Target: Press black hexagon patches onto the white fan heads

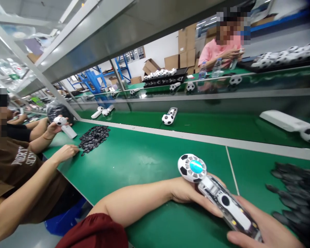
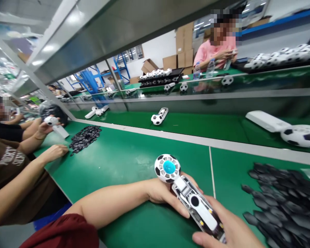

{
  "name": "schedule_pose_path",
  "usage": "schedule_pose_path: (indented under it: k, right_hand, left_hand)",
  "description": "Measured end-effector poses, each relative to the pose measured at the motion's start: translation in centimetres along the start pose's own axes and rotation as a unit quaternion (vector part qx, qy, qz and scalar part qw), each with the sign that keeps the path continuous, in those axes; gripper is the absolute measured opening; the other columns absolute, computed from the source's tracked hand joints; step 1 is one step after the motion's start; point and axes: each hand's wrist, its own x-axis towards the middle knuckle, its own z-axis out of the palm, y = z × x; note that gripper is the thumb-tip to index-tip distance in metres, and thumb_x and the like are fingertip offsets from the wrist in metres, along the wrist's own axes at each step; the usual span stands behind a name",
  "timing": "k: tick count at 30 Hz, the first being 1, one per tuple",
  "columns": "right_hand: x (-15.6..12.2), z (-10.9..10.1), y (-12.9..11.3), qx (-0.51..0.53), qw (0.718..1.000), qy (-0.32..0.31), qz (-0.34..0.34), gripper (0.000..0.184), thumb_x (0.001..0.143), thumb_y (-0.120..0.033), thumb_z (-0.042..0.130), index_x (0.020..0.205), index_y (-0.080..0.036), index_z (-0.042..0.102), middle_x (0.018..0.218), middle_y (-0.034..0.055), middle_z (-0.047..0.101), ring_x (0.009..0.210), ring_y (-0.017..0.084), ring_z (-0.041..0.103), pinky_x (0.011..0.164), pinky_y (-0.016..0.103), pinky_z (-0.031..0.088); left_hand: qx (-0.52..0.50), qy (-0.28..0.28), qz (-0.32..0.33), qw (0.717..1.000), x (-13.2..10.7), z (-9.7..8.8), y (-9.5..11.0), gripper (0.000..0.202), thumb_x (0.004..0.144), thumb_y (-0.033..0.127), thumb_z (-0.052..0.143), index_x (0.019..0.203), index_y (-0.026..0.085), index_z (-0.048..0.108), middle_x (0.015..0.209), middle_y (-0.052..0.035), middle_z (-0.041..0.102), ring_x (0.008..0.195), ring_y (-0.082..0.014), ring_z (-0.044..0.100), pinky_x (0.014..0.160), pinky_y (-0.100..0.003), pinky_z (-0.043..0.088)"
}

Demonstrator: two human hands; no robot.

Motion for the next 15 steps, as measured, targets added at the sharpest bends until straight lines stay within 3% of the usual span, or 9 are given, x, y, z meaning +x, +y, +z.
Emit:
schedule_pose_path:
  k: [9, 12, 15]
  right_hand:
    - [1.1, -2.2, -4.7, 0.095, 0.991, -0.053, 0.074, 0.05, 0.066, -0.045, 0.062, 0.108, -0.019, 0.056, 0.108, 0.0085, 0.063, 0.097, 0.025, 0.059, 0.081, 0.031, 0.05]
    - [1.4, -2.4, -5.4, 0.171, 0.981, -0.037, 0.089, 0.046, 0.064, -0.041, 0.063, 0.103, -0.017, 0.056, 0.098, 0.0075, 0.064, 0.09, 0.022, 0.058, 0.077, 0.031, 0.049]
    - [1.6, -2.7, -5.8, 0.241, 0.964, 0.01, 0.112, 0.047, 0.062, -0.043, 0.065, 0.097, -0.014, 0.054, 0.086, 0.005, 0.062, 0.074, 0.017, 0.056, 0.064, 0.027, 0.047]
  left_hand:
    - [-0.076, 0.034, 0.008, 0.996, -0.4, 0.5, 0.1, 0.062, 0.045, 0.005, 0.08, 0.101, 0.013, 0.057, 0.087, -0.0038, 0.063, 0.078, -0.0131, 0.06, 0.079, -0.03, 0.046]
    - [-0.079, 0.038, 0.014, 0.996, -0.5, 0.8, 0.3, 0.056, 0.05, 0.006, 0.078, 0.101, 0.013, 0.056, 0.087, -0.0049, 0.063, 0.082, -0.0144, 0.06, 0.079, -0.027, 0.045]
    - [-0.062, 0.051, 0.034, 0.996, -0.6, 1.0, 0.3, 0.051, 0.056, 0.011, 0.077, 0.103, 0.012, 0.055, 0.094, -0.0076, 0.06, 0.078, -0.0131, 0.057, 0.065, -0.022, 0.045]
